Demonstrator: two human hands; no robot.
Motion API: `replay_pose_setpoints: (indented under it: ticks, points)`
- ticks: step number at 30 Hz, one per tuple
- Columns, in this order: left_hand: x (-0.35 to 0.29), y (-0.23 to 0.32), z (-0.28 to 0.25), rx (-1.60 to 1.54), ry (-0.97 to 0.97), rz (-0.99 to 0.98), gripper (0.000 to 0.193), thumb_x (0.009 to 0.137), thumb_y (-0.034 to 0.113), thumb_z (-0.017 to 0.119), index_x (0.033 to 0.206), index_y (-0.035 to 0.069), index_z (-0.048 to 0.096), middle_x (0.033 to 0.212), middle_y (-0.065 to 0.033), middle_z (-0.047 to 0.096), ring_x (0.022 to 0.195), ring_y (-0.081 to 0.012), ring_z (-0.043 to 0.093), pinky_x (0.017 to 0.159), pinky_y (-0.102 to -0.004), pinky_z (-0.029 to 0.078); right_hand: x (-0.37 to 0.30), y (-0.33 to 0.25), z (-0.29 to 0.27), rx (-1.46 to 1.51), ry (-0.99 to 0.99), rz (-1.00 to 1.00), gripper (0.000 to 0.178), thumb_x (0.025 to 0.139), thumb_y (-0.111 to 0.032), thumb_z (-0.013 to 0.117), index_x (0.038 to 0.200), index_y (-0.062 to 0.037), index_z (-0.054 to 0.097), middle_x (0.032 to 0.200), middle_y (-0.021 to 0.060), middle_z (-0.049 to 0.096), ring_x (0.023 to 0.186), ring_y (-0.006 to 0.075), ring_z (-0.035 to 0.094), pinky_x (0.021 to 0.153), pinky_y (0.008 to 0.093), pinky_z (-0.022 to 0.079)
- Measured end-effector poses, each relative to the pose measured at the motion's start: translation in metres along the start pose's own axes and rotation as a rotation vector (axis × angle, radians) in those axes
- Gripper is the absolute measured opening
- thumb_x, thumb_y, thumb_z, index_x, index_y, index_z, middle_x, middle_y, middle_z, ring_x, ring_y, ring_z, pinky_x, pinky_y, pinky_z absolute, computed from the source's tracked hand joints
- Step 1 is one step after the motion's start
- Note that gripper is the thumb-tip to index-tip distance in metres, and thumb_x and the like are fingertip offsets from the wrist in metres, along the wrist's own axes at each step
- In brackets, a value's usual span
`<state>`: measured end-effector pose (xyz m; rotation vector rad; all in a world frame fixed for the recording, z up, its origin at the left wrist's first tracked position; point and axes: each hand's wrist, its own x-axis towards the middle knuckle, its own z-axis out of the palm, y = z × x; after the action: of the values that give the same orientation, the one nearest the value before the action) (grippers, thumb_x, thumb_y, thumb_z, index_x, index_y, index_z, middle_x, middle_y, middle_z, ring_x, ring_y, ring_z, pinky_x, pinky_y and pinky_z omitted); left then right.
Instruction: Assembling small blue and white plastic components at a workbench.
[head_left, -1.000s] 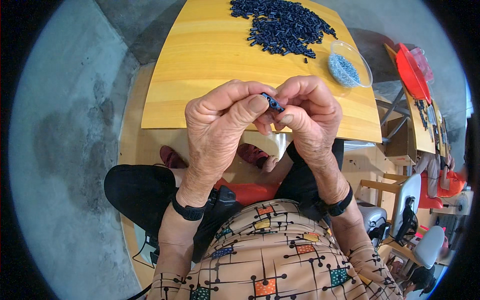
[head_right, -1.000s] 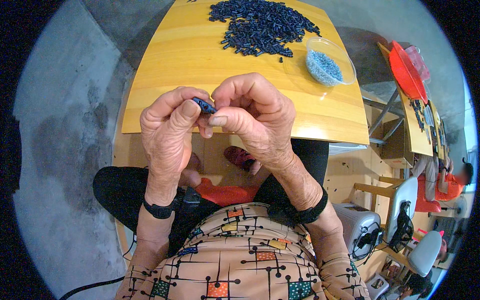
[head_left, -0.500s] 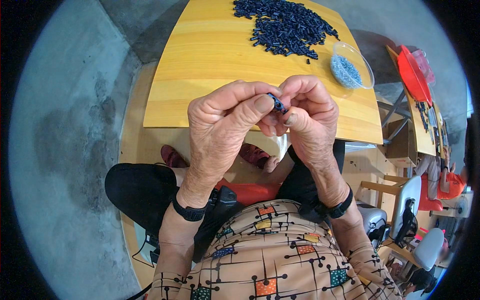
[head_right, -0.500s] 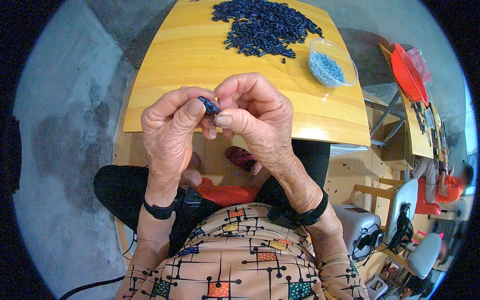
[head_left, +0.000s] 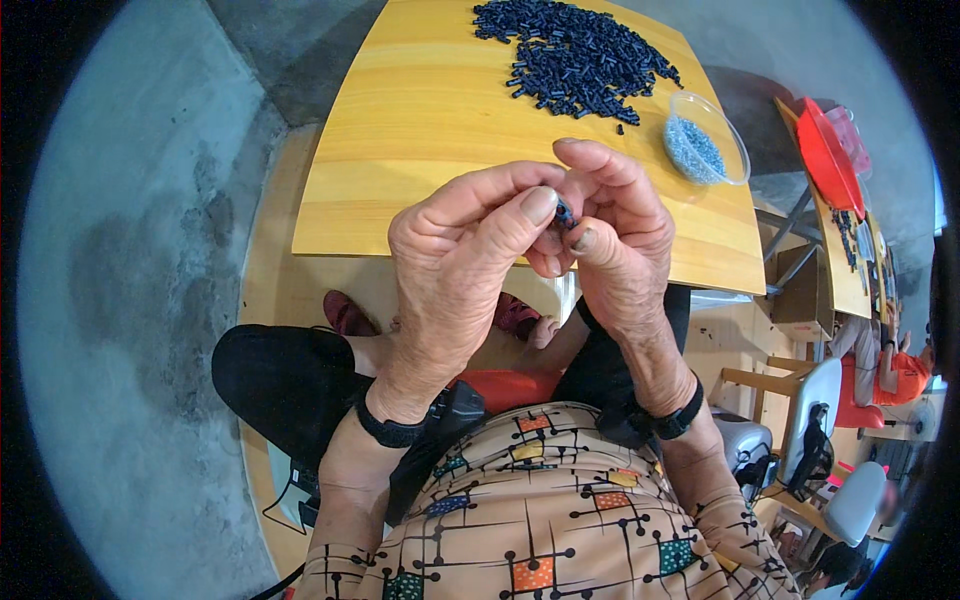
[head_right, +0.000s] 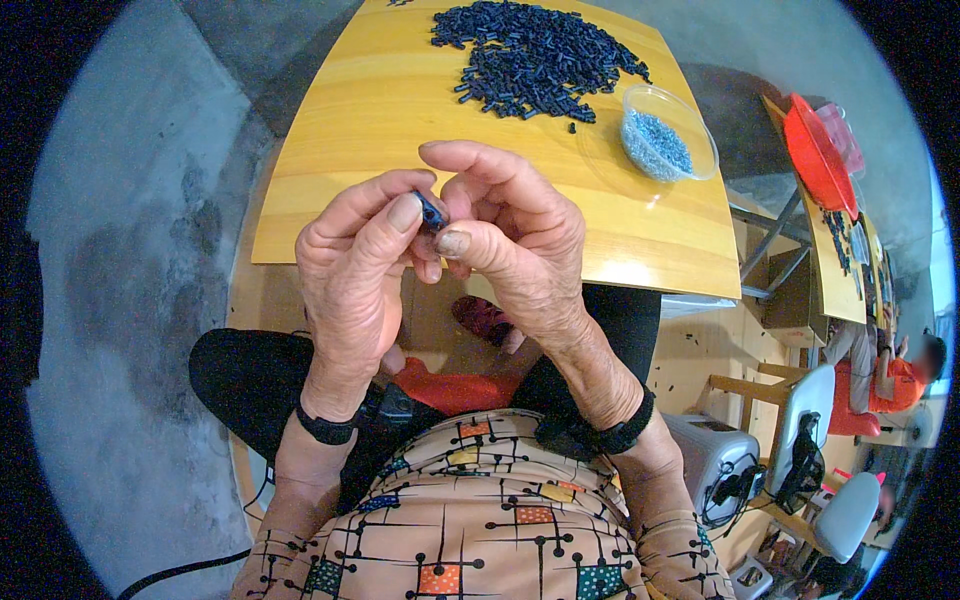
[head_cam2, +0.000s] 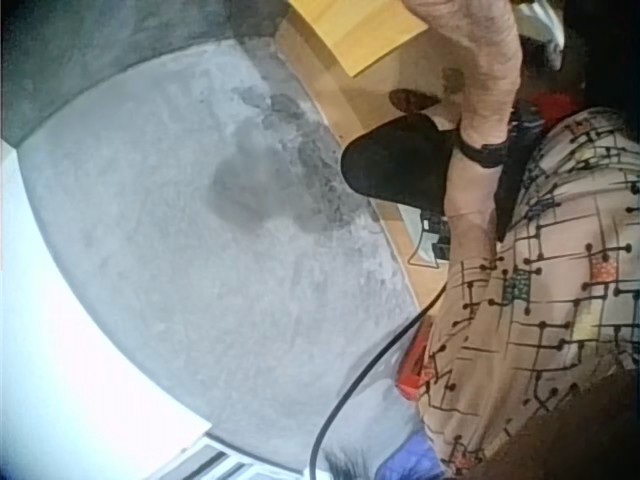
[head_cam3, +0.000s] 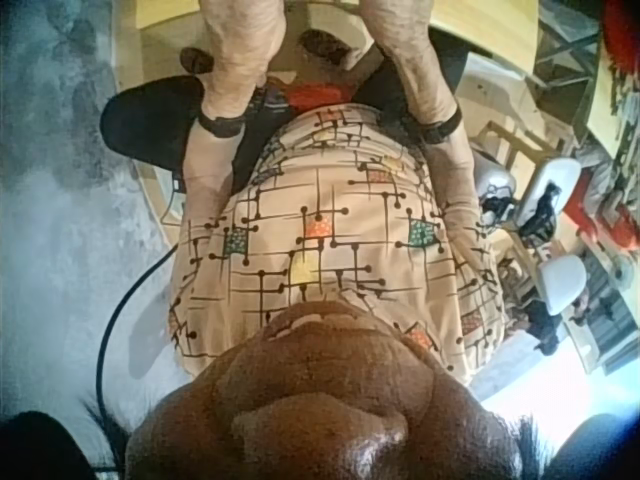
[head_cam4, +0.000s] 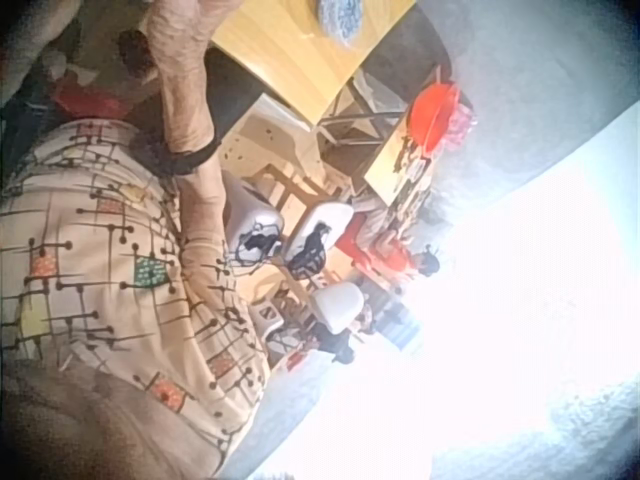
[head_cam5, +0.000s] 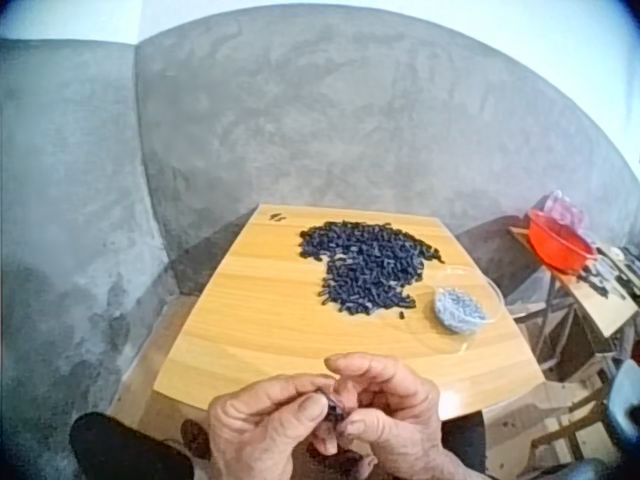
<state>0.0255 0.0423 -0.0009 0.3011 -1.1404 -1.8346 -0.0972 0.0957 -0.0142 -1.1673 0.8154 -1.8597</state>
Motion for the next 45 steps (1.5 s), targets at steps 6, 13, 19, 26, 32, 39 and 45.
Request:
replay_pose_setpoints:
  ticks: [6,13,19,26,32,39,45]
  points:
    - [0.002,0.000,-0.002,-0.011,-0.004,0.102,0.041,0.083,-0.001,0.060,0.121,-0.002,0.047,0.079,-0.0120,0.065,0.063,-0.0101,0.061,0.055,-0.0203,0.050,0.003,-0.004,0.003,-0.011,-0.079,0.005,0.045,0.080,-0.011,0.065,0.120,0.0006,0.050,0.077,0.0025,0.055,0.065,0.0093,0.057,0.051,0.0173,0.042]
    - [0.002,-0.001,0.001,0.097,0.032,0.132,0.052,0.082,0.007,0.063,0.127,-0.003,0.040,0.081,-0.0094,0.065,0.063,-0.0089,0.057,0.052,-0.0191,0.045,0.008,-0.011,-0.001,-0.228,-0.162,-0.008,0.036,0.082,-0.017,0.064,0.113,0.0011,0.057,0.075,0.0000,0.049,0.069,0.0099,0.056,0.058,0.0198,0.043]
    - [0.003,-0.003,-0.001,-0.065,-0.010,0.002,0.044,0.086,0.009,0.060,0.124,-0.002,0.043,0.079,-0.0110,0.064,0.065,-0.0101,0.061,0.057,-0.0204,0.051,0.009,-0.010,-0.010,-0.370,-0.114,-0.072,0.034,0.077,-0.021,0.069,0.105,-0.0024,0.064,0.073,-0.0019,0.045,0.067,0.0072,0.045,0.059,0.0192,0.037]
    - [0.000,-0.010,-0.006,-0.117,0.012,-0.164,0.031,0.087,0.028,0.060,0.097,-0.001,0.062,0.075,-0.0069,0.063,0.060,-0.0087,0.058,0.052,-0.0197,0.047,0.008,-0.007,-0.016,-0.325,-0.070,-0.037,0.038,0.074,-0.027,0.070,0.105,-0.0047,0.065,0.072,-0.0030,0.044,0.066,0.0071,0.041,0.059,0.0193,0.034]
    - [-0.001,-0.010,-0.004,0.017,-0.028,-0.201,0.028,0.090,0.029,0.054,0.088,0.003,0.065,0.075,-0.0037,0.063,0.057,-0.0074,0.052,0.047,-0.0207,0.042,0.006,-0.002,-0.019,-0.346,-0.087,-0.038,0.037,0.074,-0.020,0.071,0.107,-0.0041,0.064,0.074,-0.0023,0.046,0.070,0.0072,0.045,0.061,0.0193,0.037]
    - [0.001,-0.009,-0.004,0.021,-0.008,-0.230,0.021,0.086,0.021,0.062,0.084,0.001,0.066,0.069,-0.0022,0.060,0.055,-0.0057,0.049,0.048,-0.0186,0.039,0.003,0.002,-0.018,-0.293,-0.093,0.014,0.033,0.076,-0.012,0.069,0.106,-0.0015,0.063,0.082,0.0009,0.050,0.075,0.0085,0.050,0.067,0.0210,0.044]
    - [-0.001,-0.015,0.000,-0.118,0.043,-0.250,0.021,0.084,0.019,0.064,0.083,-0.001,0.066,0.064,-0.0013,0.057,0.054,-0.0054,0.046,0.050,-0.0176,0.037,0.006,-0.003,-0.015,-0.217,-0.125,0.030,0.032,0.078,-0.011,0.066,0.109,-0.0014,0.061,0.089,0.0040,0.052,0.077,0.0102,0.050,0.070,0.0225,0.043]
